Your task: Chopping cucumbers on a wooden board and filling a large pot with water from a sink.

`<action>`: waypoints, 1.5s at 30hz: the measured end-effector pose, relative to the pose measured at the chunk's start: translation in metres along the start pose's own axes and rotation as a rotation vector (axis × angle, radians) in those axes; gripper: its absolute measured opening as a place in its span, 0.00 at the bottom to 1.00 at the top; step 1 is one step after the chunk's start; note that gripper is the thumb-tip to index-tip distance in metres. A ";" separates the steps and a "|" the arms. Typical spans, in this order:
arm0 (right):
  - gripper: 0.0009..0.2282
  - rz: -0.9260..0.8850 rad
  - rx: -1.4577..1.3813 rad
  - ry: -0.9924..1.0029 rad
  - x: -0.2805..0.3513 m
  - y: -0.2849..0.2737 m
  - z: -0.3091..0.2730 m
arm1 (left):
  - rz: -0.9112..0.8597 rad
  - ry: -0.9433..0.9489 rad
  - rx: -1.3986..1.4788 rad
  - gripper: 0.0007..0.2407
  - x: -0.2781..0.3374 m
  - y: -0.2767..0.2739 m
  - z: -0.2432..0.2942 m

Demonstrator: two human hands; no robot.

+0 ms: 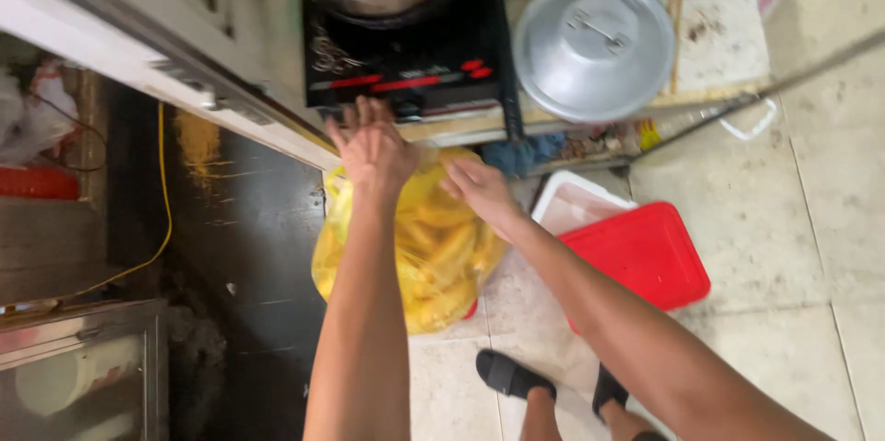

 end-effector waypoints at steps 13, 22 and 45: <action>0.45 0.416 0.774 0.577 0.114 -0.596 0.338 | -0.607 -0.572 1.032 0.42 0.260 0.433 0.196; 0.44 0.431 -0.217 0.858 0.104 -0.536 0.349 | -0.321 -0.323 0.822 0.40 0.157 0.519 0.241; 0.14 0.495 -0.260 0.627 0.010 -0.680 0.333 | -0.664 -0.796 1.239 0.44 0.270 0.473 0.405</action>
Point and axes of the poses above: each hand's wrist, its own x-axis away from the middle knuckle, its own y-axis out of the palm, z = x × y, the point moved 10 cm from there along -x, towards the middle knuckle, and after that the axes turned 5 degrees about z, right-handed, at the moved point
